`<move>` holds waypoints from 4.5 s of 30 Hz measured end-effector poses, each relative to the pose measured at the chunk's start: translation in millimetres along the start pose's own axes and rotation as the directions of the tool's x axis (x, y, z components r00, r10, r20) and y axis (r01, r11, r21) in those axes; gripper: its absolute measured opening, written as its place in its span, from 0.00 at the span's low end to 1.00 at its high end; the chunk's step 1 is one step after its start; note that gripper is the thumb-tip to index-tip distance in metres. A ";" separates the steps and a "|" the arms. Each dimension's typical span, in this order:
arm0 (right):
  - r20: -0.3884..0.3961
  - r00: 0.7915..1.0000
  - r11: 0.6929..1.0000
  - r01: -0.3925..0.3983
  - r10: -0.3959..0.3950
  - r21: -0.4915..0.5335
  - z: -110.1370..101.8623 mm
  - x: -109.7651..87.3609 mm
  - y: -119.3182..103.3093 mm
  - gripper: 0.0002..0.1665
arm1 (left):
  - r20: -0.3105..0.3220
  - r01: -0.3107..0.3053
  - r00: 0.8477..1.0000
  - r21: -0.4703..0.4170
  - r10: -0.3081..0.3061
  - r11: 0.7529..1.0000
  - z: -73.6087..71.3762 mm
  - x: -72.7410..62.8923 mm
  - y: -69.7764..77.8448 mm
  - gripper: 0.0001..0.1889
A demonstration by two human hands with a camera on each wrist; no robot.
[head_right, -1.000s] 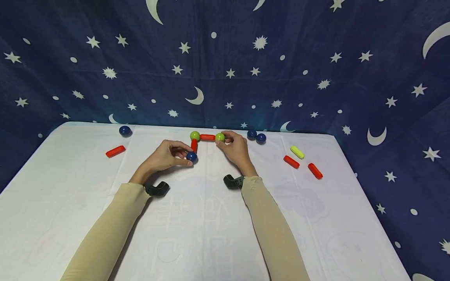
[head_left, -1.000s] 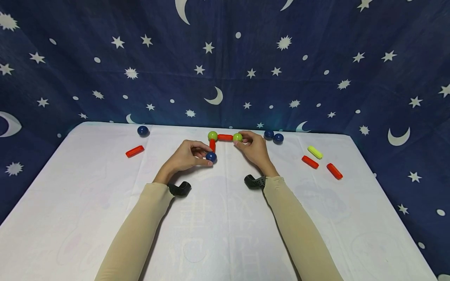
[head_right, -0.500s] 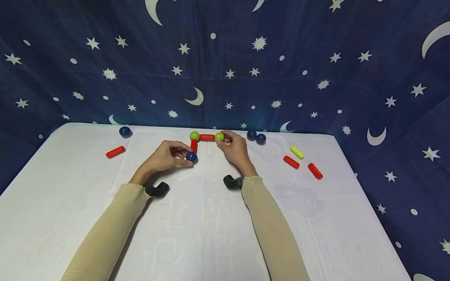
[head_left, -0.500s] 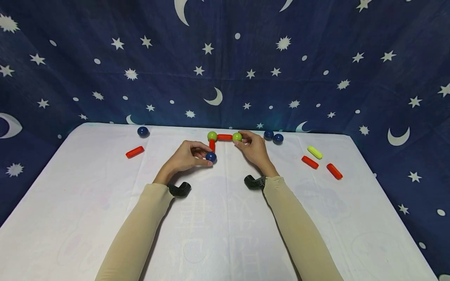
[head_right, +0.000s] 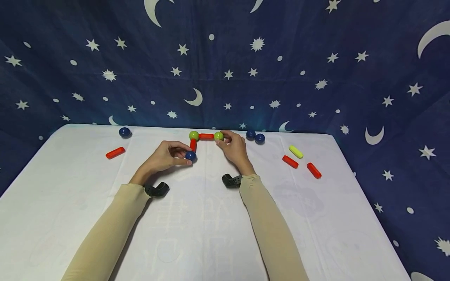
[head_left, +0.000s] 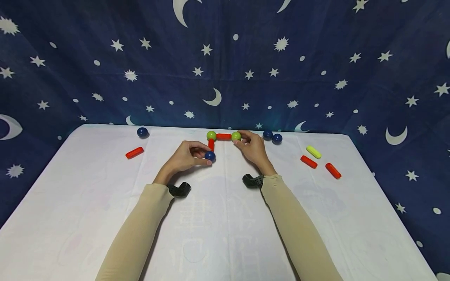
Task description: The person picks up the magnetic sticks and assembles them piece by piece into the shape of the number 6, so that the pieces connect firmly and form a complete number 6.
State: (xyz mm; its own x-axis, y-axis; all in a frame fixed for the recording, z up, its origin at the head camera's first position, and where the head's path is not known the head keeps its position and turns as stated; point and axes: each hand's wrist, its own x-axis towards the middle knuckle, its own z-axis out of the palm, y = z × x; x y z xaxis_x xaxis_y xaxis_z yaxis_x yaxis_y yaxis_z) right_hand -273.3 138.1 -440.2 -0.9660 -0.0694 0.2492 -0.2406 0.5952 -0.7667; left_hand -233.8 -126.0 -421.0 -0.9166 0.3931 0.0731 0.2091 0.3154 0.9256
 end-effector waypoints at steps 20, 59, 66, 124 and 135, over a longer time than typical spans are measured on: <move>-0.017 1.000 1.000 0.003 -0.004 -0.028 1.7 -0.6 -1.9 0.26 | -0.004 0.034 0.999 -0.006 -0.034 0.999 1.2 1.6 -2.7 0.24; -0.023 1.000 1.000 -0.013 0.012 -0.022 2.0 -1.0 -0.8 0.26 | -0.019 0.001 1.000 0.018 -0.001 1.000 2.4 2.1 -6.7 0.23; -0.030 1.000 1.000 0.004 -0.005 -0.028 1.5 -0.3 0.0 0.25 | 0.002 0.014 1.000 0.003 -0.014 1.000 0.2 2.6 -3.6 0.23; -0.033 0.999 1.000 0.006 -0.006 -0.017 3.0 -2.6 -0.6 0.25 | -0.394 0.296 0.911 0.429 -0.118 0.853 -135.8 -95.4 -42.1 0.26; -0.034 0.999 1.000 -0.007 0.007 -0.014 3.1 -1.8 -0.3 0.26 | -0.385 0.297 0.914 0.424 -0.127 0.856 -129.2 -90.1 -33.5 0.23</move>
State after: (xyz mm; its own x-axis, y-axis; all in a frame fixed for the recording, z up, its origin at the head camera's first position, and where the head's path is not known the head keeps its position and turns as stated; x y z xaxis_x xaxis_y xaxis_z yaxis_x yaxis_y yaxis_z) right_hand -271.8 135.5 -442.3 -0.9638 -0.0379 0.2638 -0.2320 0.6069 -0.7602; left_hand -202.3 -283.5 -410.7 -0.9957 -0.0129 0.0916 0.0507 0.7527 0.6564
